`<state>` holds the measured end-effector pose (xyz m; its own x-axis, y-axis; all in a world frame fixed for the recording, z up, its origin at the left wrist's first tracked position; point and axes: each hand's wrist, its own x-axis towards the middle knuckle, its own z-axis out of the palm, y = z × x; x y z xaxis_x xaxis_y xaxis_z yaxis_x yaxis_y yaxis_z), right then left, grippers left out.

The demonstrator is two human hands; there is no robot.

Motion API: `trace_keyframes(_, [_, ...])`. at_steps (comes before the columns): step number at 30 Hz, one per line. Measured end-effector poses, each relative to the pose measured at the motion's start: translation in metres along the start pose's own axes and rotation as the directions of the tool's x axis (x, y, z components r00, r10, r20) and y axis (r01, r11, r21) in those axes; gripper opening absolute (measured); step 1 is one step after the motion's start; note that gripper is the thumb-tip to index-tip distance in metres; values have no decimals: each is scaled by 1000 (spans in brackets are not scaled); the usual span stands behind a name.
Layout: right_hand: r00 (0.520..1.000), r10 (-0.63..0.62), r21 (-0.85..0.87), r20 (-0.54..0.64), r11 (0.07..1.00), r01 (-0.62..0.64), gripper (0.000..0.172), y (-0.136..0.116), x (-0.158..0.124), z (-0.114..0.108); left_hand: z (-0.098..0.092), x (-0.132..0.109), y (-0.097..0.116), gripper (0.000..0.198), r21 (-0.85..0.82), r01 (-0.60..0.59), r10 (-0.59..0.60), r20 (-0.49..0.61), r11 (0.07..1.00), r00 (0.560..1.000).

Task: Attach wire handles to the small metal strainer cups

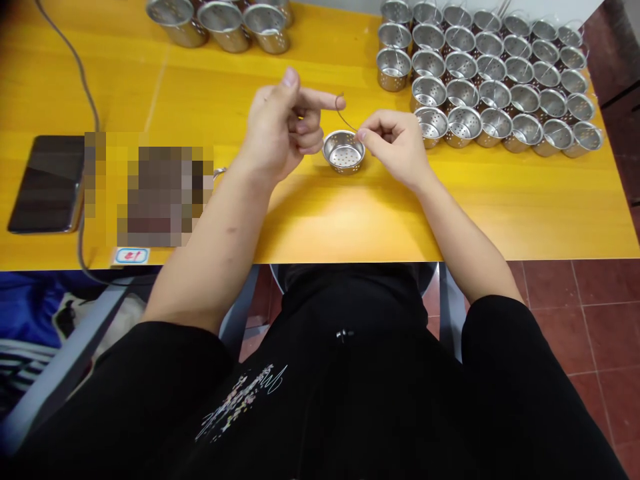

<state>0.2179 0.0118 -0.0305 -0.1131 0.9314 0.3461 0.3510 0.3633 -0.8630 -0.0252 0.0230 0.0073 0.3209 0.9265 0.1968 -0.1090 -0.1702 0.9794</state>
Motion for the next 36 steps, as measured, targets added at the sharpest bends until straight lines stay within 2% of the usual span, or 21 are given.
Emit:
trace_keyframes(3, [999, -44, 0, -27, 999, 44, 63, 3, 3, 0, -3, 0, -3, 72, 107, 21, -28, 62, 994, 998])
trace_keyframes(5, [994, -93, 36, -63, 995, 96, 70, 4, 5, 1, -4, 1, -8, 80, 170, 32, -49, 94, 985, 994])
trace_keyframes(7, [990, -118, 80, -82, 989, 125, 76, 3, 6, 2, -3, 2, -10, 78, 183, 40, -58, 93, 982, 994])
trace_keyframes(11, [996, -63, 72, -59, 995, 67, 75, -4, 2, 1, -1, 3, -7, 61, 134, 63, -67, 27, 989, 997])
trace_keyframes(14, [1000, -9, 29, -30, 1000, 10, 67, -8, -1, 0, 2, 1, 0, 58, 86, 60, -62, 15, 994, 998])
trace_keyframes(19, [999, -41, 65, -31, 997, 43, 61, -1, 2, 2, 4, -6, 6, 57, 38, 40, -42, 78, 999, 996])
trace_keyframes(24, [996, -51, 148, -70, 987, 61, 59, 8, 8, 1, 5, -9, 9, 54, 75, 105, -114, 119, 992, 986])
trace_keyframes(27, [999, -51, 205, -5, 977, 51, 58, 8, 7, -1, 8, -8, 11, 48, 52, 141, -145, 77, 989, 986])
trace_keyframes(31, [996, -58, 213, 72, 976, 42, 57, 5, 4, -1, 12, -9, 17, 37, -13, 119, -119, -8, 993, 993])
trace_keyframes(36, [998, -57, 207, 24, 977, 50, 59, 7, 7, 0, 12, -12, 23, 53, 8, 153, -153, 23, 988, 988])
